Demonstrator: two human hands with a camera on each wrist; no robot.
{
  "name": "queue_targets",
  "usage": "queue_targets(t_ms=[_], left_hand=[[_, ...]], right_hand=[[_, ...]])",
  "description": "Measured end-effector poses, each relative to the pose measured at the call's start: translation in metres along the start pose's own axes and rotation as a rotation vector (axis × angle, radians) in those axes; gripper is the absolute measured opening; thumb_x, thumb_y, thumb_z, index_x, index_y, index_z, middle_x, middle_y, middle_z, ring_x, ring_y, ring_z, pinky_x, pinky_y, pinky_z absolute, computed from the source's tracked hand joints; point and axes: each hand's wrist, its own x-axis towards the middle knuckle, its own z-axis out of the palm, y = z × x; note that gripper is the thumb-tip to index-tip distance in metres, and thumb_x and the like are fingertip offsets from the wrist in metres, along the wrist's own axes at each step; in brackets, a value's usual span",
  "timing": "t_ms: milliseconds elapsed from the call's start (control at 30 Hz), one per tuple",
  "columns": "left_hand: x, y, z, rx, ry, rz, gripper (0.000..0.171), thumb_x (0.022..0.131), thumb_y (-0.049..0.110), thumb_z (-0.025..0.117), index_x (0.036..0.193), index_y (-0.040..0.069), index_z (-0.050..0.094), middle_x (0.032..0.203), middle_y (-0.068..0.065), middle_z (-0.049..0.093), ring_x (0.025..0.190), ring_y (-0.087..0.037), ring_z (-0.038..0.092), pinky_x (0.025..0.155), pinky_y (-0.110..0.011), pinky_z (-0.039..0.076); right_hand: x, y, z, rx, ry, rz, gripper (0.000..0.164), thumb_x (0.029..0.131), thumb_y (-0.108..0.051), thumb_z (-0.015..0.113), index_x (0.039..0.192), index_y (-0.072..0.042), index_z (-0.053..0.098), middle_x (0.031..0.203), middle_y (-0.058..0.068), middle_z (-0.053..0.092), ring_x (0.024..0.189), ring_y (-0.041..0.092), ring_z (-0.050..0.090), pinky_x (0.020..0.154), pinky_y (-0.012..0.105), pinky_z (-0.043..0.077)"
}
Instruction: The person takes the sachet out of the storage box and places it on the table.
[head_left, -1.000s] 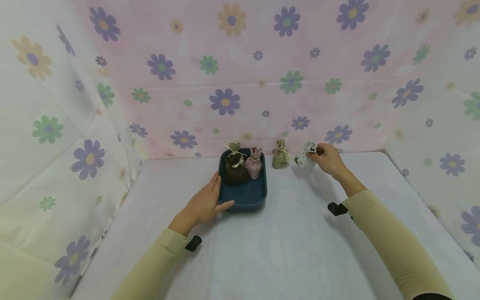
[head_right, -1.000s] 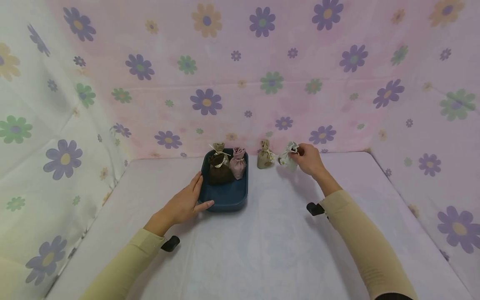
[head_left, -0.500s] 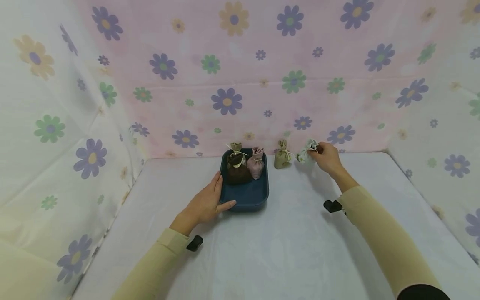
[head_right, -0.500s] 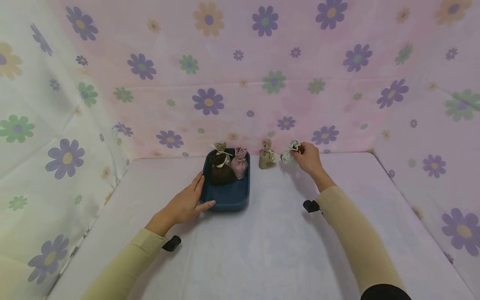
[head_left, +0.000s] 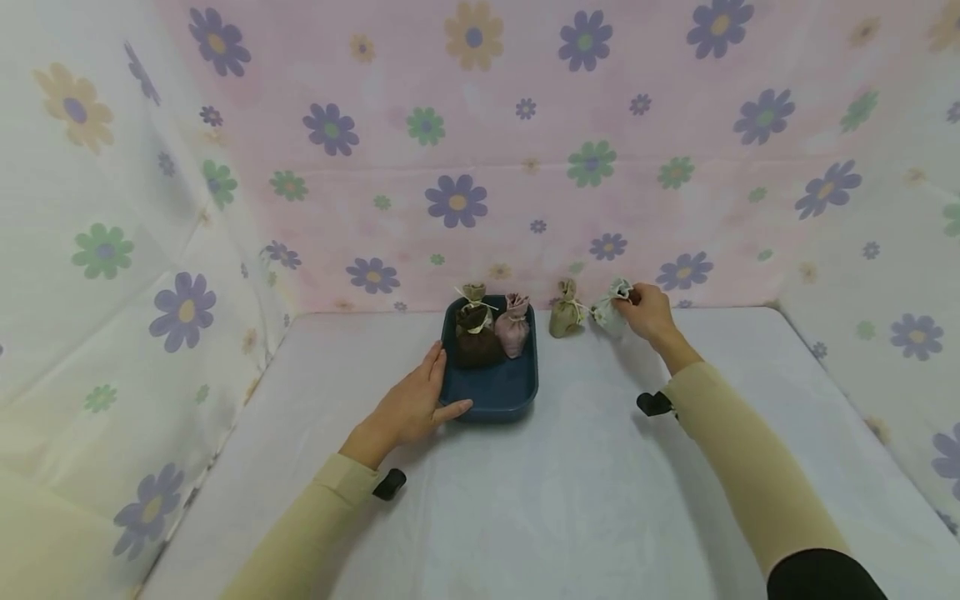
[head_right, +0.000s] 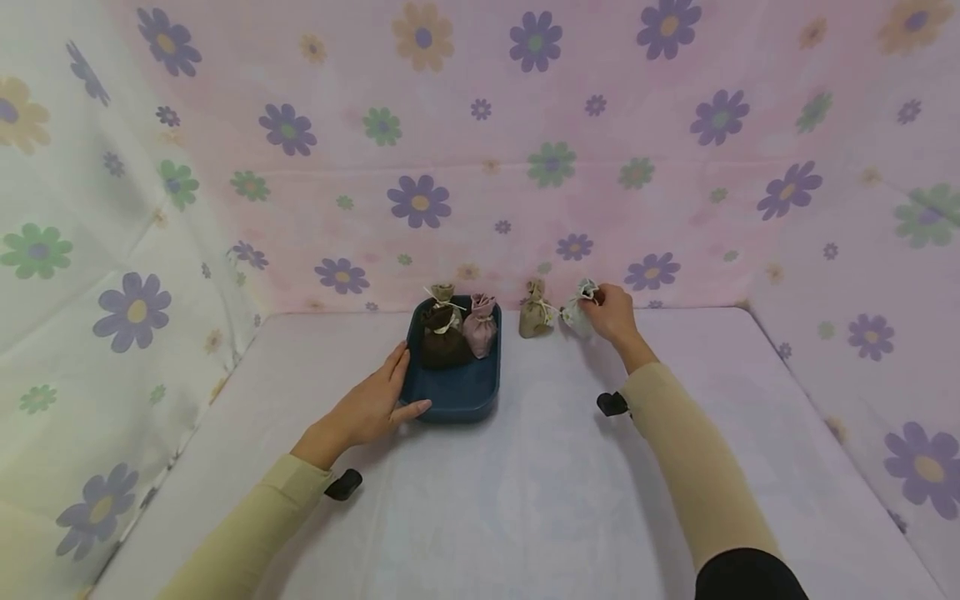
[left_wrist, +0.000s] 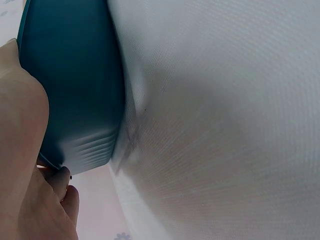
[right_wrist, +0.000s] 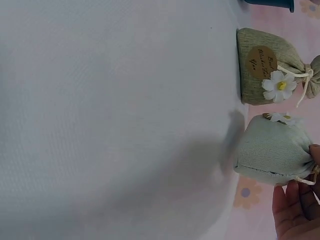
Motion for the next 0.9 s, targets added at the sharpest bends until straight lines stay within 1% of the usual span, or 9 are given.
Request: queue_targets(t_ms=[233,400,500,667,733,900], left_hand=[[0.004,0.003,-0.002,-0.001,0.013,0.012,0.109,0.097,0.075,0.042,0.161,-0.008,0.010,0.171,-0.020,-0.001,0.154,-0.037,0.022,0.121,-0.048,0.029],[0.004,0.003,-0.003,0.009,0.019,0.015,0.110,0.096,0.076,0.042,0.160,-0.008,0.011,0.170,-0.022,0.001,0.153,-0.037,0.024,0.121,-0.048,0.030],[0.003,0.002,-0.002,0.012,0.008,0.004,0.110,0.096,0.076,0.043,0.161,-0.007,0.010,0.171,-0.021,0.000,0.154,-0.037,0.023,0.121,-0.048,0.030],[0.000,0.002,-0.001,-0.004,0.002,-0.005,0.108,0.098,0.071,0.047,0.161,-0.007,0.009,0.171,-0.020,-0.001,0.154,-0.037,0.023,0.121,-0.049,0.029],[-0.001,0.002,-0.001,-0.007,0.007,-0.006,0.107,0.098,0.069,0.049,0.160,-0.008,0.009,0.171,-0.020,-0.001,0.154,-0.037,0.022,0.122,-0.049,0.029],[0.000,0.003,-0.001,-0.015,0.010,-0.007,0.104,0.099,0.065,0.052,0.161,-0.007,0.010,0.171,-0.020,-0.001,0.154,-0.038,0.023,0.122,-0.049,0.029]], right_hand=[[0.002,0.009,0.000,-0.019,0.044,0.028,0.039,0.103,-0.022,0.060,0.121,0.013,0.062,0.112,0.028,0.063,0.100,0.036,0.057,0.082,0.042,0.048],[0.000,0.012,-0.001,-0.016,0.053,-0.007,0.040,0.102,-0.022,0.061,0.120,0.013,0.062,0.112,0.028,0.063,0.102,0.037,0.057,0.080,0.040,0.048],[-0.003,0.014,-0.002,-0.029,0.044,-0.024,0.043,0.102,-0.025,0.062,0.122,0.014,0.061,0.116,0.029,0.062,0.106,0.039,0.058,0.083,0.043,0.049],[-0.011,0.017,-0.004,-0.037,0.019,-0.035,0.049,0.103,-0.028,0.062,0.131,0.012,0.059,0.126,0.030,0.061,0.112,0.041,0.057,0.091,0.050,0.049],[-0.015,0.018,-0.006,-0.034,0.014,-0.042,0.049,0.102,-0.027,0.063,0.133,0.011,0.058,0.127,0.030,0.060,0.113,0.041,0.057,0.091,0.050,0.049],[-0.023,0.019,-0.013,-0.047,-0.001,-0.046,0.046,0.102,-0.027,0.064,0.131,0.009,0.059,0.127,0.029,0.061,0.112,0.040,0.058,0.090,0.046,0.049]])
